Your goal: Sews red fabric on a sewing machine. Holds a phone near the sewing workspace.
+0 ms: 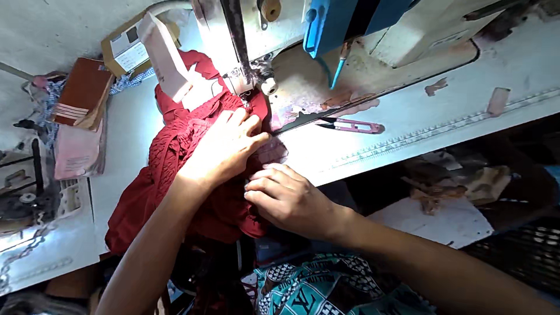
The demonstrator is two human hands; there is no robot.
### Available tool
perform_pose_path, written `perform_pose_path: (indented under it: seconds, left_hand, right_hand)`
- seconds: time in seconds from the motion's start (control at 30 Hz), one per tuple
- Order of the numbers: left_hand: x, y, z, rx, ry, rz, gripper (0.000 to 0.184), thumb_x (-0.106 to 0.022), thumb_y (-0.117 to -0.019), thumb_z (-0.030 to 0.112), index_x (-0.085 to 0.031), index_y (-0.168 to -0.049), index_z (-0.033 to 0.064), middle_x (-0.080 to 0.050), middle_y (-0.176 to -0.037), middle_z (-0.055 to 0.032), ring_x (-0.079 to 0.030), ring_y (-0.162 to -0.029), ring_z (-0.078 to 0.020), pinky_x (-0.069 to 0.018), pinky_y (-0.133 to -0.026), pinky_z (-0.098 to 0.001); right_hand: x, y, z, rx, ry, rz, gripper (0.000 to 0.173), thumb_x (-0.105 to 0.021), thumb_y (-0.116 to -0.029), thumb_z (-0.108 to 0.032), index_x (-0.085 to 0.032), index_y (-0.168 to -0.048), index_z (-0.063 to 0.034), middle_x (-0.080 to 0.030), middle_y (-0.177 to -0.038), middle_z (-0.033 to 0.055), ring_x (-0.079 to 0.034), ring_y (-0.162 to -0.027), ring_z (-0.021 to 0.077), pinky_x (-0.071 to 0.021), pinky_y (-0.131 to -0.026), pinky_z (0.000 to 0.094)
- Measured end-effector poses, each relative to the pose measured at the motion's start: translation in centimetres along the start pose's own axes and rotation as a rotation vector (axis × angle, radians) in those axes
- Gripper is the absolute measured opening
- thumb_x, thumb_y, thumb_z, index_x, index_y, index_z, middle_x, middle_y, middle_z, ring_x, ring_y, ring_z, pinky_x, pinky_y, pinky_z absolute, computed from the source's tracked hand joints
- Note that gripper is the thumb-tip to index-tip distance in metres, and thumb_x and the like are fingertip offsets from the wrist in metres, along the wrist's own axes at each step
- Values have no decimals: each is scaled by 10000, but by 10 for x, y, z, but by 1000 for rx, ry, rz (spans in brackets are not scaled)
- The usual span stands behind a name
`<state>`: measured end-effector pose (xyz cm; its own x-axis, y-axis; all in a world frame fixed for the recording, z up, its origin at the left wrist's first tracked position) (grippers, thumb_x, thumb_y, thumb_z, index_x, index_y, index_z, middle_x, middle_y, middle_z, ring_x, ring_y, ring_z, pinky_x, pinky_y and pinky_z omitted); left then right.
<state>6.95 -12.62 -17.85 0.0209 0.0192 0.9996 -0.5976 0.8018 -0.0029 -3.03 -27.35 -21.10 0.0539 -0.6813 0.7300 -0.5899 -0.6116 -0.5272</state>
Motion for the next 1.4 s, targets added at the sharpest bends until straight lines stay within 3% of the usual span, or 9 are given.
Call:
perform_pose_path:
  seconds: [0.27,0.43,0.6,0.73,0.93,1.07,1.2,1.3,1.4]
  left_hand:
    - [4,-4,-5,22,-19,-30,228,-489,-1020,148,-682,-1017,27,-645,-960,-178,-623,-941,-382,-469,-754,-508]
    - [-15,14,11,428,561,375,212,-546,-1049,166,-497,-1207,33,-628,-910,-45,-618,-732,-77,-545,-660,-243]
    - [-17,12,20,340,375,192,394,-689,-975,290,-604,-1260,31,-604,-1381,-137,-577,-1307,-237,-482,-1094,-391]
    - [-14,24,16,313,188,89,402,-642,-973,431,-714,-1224,124,-671,-1308,-91,-618,-1186,-314,-493,-933,-500]
    - [-25,31,16,302,198,125,366,-609,-989,434,-751,-1199,171,-639,-1382,-91,-558,-1292,-329,-456,-1015,-511]
    - [-26,32,18,300,168,172,366,-615,-989,448,-757,-1173,165,-686,-1292,-84,-554,-1316,-325,-452,-1060,-506]
    - [-26,33,16,274,188,191,408,-622,-987,432,-719,-1220,111,-698,-1262,-101,-554,-1336,-327,-449,-1097,-491]
    - [-29,28,12,200,280,214,372,-642,-985,391,-740,-1176,86,-676,-1271,-164,-520,-1375,-356,-407,-1163,-488]
    - [-27,26,1,234,325,175,493,-701,-926,475,-685,-1201,65,-651,-1188,-172,-626,-1159,-307,-522,-1001,-433]
  right_hand:
    - [-1,1,-4,-6,-29,20,189,-542,-1040,-117,-730,-1044,-92,-754,-1091,51,-682,-1157,218,-496,-1095,430]
    - [3,8,-3,-61,-32,35,175,-559,-1032,-134,-728,-1042,-93,-752,-1079,56,-662,-1190,232,-479,-1107,416]
    - [-3,39,10,-125,-32,-67,191,-546,-1036,-156,-726,-1067,-101,-742,-1106,60,-647,-1217,248,-496,-1085,414]
    - [5,43,13,-130,-28,-104,223,-532,-1034,-186,-737,-1103,-134,-744,-1164,33,-639,-1247,231,-481,-1098,437]
    - [29,3,42,-207,-175,77,255,-586,-970,-193,-751,-1134,-87,-714,-1174,81,-653,-1152,209,-543,-974,383]
    - [18,-22,87,-170,184,-101,401,-492,-1041,-241,-640,-1402,-150,-591,-1460,110,-510,-1379,330,-364,-1164,515]
    - [29,-29,80,-177,322,-101,340,-572,-976,-384,-711,-905,-82,-657,-988,140,-597,-1104,374,-418,-1000,557]
    - [26,-38,78,-72,224,-37,262,-569,-1014,-243,-729,-1152,-89,-654,-1308,150,-546,-1323,343,-409,-1138,492]
    - [11,-36,96,-120,207,-205,387,-510,-1006,-259,-669,-1322,-101,-596,-1450,124,-488,-1420,313,-330,-1206,519]
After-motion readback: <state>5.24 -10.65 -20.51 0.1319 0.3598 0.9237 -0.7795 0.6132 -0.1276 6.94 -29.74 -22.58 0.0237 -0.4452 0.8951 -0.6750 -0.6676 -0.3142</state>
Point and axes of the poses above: each hand's wrist, its own y-axis away from the middle knuckle, its own x-axis out of the back of the hand, z = x × y, the point moved 3 cm from there along -y, towards the middle knuckle
